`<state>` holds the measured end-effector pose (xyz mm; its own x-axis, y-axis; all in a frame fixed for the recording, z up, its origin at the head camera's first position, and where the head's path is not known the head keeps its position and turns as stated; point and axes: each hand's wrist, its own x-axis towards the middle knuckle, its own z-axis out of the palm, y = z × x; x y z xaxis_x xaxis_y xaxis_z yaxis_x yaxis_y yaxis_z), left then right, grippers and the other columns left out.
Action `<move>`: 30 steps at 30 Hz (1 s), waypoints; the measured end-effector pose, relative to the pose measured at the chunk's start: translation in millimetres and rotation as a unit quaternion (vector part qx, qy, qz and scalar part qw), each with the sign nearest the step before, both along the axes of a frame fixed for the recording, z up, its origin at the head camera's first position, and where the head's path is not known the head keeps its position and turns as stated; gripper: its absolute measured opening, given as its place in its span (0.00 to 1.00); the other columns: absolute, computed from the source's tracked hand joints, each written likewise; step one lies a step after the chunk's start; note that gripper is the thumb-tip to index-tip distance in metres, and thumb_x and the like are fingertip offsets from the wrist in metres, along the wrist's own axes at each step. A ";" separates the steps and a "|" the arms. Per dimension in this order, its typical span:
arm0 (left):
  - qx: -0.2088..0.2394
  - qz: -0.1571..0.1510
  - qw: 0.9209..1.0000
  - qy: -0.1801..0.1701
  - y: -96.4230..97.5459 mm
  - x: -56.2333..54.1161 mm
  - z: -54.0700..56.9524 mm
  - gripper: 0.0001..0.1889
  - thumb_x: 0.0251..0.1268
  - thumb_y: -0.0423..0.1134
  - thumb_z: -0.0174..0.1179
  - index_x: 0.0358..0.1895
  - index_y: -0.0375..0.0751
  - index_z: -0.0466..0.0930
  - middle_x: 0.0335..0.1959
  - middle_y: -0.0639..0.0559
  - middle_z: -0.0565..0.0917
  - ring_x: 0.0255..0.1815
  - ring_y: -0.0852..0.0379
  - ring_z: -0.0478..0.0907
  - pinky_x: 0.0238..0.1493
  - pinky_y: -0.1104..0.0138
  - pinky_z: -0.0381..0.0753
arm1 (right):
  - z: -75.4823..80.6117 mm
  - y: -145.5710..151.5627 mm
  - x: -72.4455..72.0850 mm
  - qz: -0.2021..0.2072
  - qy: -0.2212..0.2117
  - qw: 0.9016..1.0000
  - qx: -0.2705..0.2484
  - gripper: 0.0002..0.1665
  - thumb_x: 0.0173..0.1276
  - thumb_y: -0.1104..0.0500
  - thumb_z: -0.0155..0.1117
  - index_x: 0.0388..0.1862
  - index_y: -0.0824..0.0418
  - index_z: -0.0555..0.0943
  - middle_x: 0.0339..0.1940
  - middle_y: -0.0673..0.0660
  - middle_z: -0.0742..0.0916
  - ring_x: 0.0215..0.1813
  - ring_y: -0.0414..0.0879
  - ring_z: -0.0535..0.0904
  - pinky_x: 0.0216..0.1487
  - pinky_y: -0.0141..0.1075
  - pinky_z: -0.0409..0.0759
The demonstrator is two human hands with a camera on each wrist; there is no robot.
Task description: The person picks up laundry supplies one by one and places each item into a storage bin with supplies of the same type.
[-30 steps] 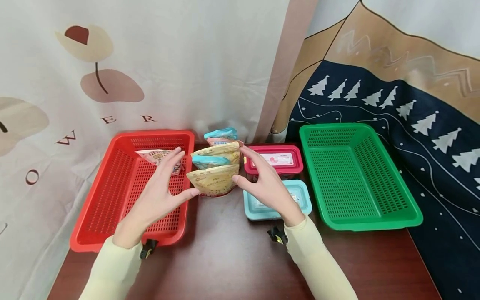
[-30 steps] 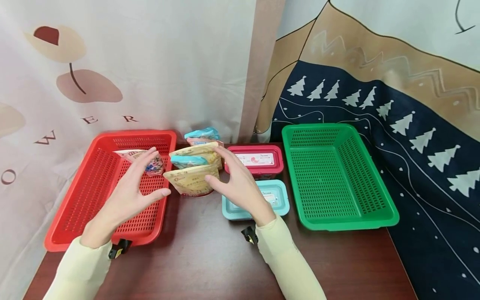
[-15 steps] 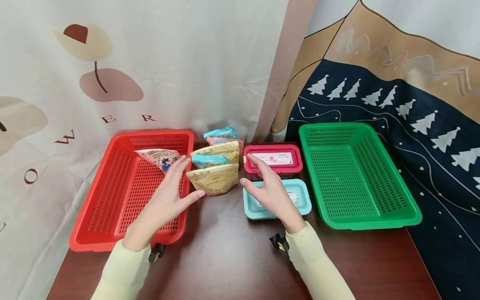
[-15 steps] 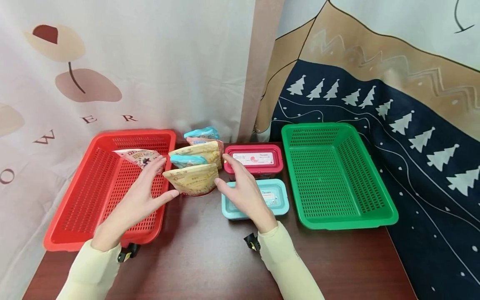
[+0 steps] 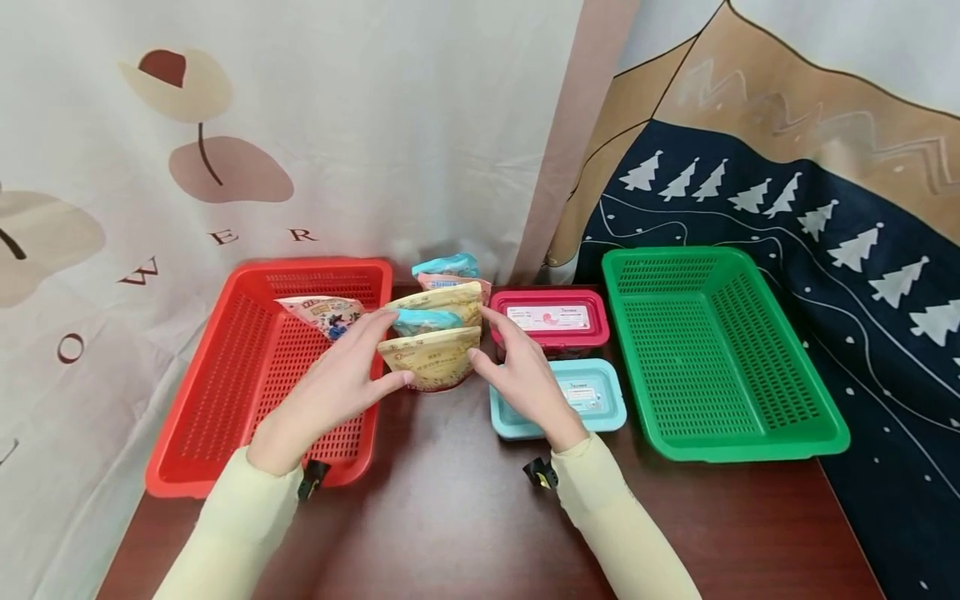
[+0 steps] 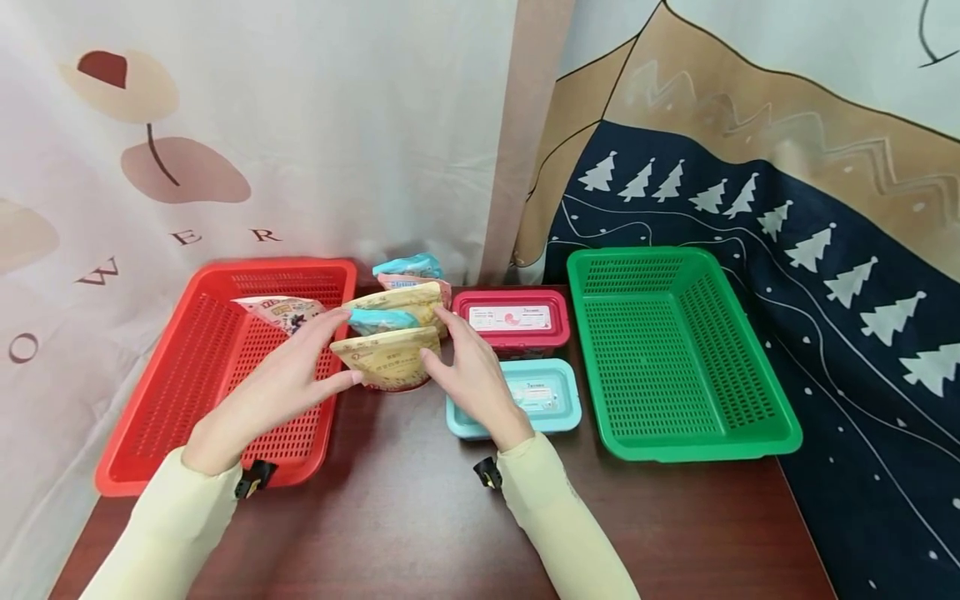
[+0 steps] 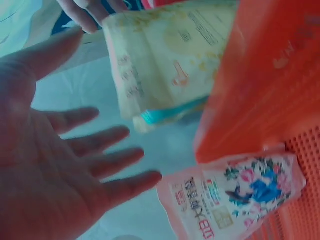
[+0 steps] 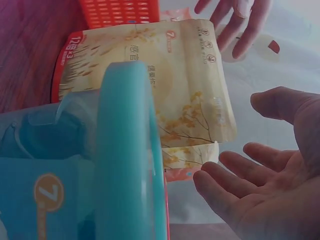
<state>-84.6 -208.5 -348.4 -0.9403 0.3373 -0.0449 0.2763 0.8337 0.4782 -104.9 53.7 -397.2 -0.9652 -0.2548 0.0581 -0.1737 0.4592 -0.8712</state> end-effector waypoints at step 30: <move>-0.047 -0.061 0.997 0.014 -7.5 -36.4 -19.4 0.19 0.67 0.34 0.71 0.59 0.32 0.84 0.54 0.39 0.87 0.53 0.41 0.84 0.56 0.46 0.81 | -11.6 -10.7 -9.5 -0.009 0.038 0.998 0.040 0.20 0.73 0.55 0.69 0.61 0.56 0.82 0.56 0.54 0.88 0.55 0.54 0.84 0.56 0.48 0.80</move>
<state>-121.0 -216.0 -367.8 -0.8936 0.4453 -0.0562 0.3907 0.8334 0.3910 -114.4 43.0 -408.9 -0.9630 -0.2451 0.1119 -0.2298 0.5305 -0.8160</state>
